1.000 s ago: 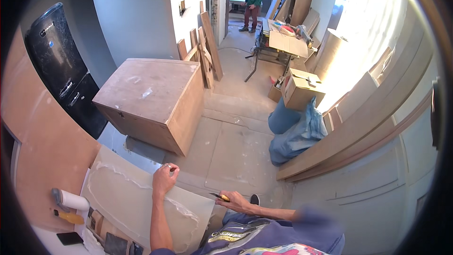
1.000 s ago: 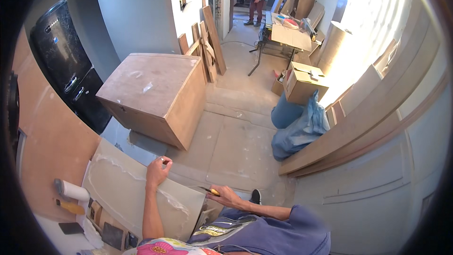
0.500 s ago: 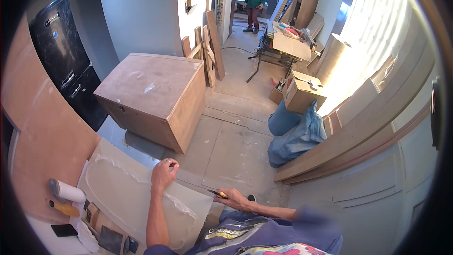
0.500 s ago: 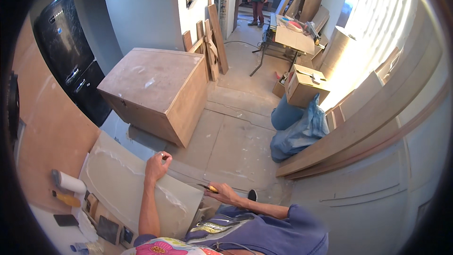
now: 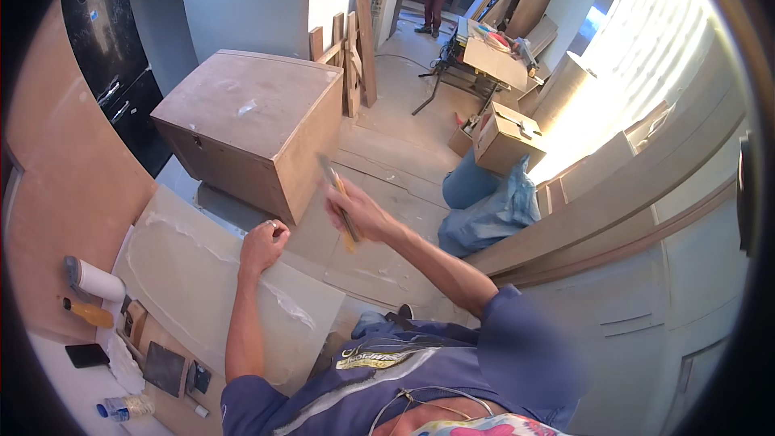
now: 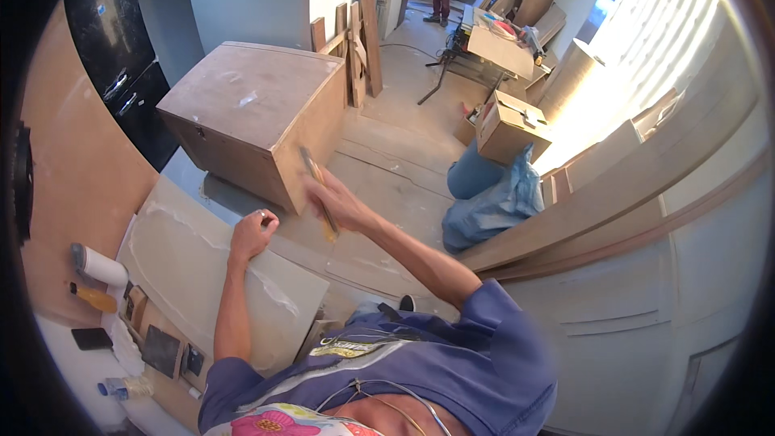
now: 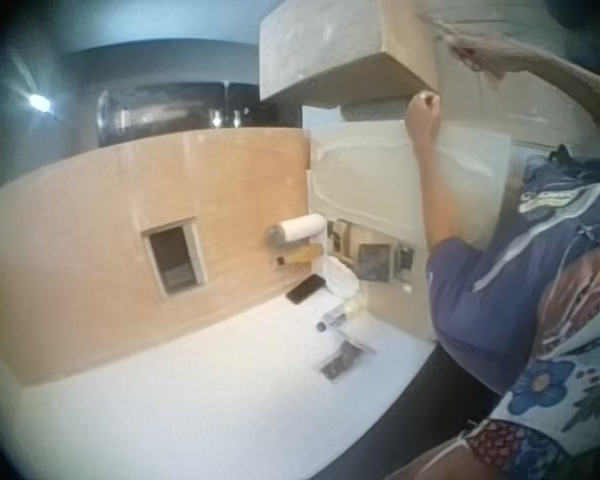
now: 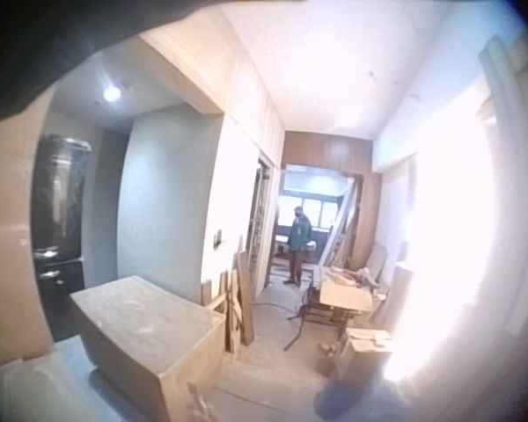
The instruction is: The person applies a white filler to a panel, sands the surface using a sanding block, and uses a utility knife to scrape and trim the edges of the panel.
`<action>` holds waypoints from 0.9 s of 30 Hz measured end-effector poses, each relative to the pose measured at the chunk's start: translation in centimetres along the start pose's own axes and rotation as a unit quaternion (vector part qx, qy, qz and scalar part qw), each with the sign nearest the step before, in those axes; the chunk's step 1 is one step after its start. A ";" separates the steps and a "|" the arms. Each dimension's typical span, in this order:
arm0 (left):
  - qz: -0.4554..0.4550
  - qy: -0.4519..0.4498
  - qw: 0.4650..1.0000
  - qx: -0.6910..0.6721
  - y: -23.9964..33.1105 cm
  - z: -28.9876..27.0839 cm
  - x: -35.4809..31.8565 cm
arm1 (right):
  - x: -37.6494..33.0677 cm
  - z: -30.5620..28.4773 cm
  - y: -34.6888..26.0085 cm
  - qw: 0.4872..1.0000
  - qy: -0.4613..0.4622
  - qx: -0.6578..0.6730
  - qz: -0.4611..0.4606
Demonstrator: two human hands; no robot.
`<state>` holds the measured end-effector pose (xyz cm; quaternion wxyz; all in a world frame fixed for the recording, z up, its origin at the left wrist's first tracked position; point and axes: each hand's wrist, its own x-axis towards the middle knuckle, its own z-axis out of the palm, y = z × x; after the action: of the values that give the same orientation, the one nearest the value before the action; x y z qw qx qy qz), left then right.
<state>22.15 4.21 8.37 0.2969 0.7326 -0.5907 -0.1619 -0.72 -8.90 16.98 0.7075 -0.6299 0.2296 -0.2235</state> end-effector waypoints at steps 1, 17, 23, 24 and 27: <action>-0.006 -0.002 1.000 0.006 -0.3 -0.3 0.0 | 0.7 2.9 -5.5 0.998 -0.047 0.012 -0.036; -0.001 0.010 1.000 0.011 -0.5 -1.2 -0.5 | -11.1 2.8 6.2 0.966 -0.014 -0.202 0.162; -0.012 0.005 1.000 0.003 0.3 -1.1 -0.3 | -12.9 3.4 9.1 0.982 -0.035 -0.148 0.115; -0.010 0.009 1.000 0.002 0.3 -1.1 -0.2 | -12.8 3.4 8.9 0.980 -0.040 -0.156 0.118; -0.006 0.005 1.000 0.004 0.6 -1.1 -0.2 | -12.7 3.2 8.3 0.975 -0.061 -0.188 0.106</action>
<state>22.33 4.57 9.57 0.2956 0.7385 -0.5853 -0.1574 -8.63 2.15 9.61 0.6091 -0.7359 0.2894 -0.0612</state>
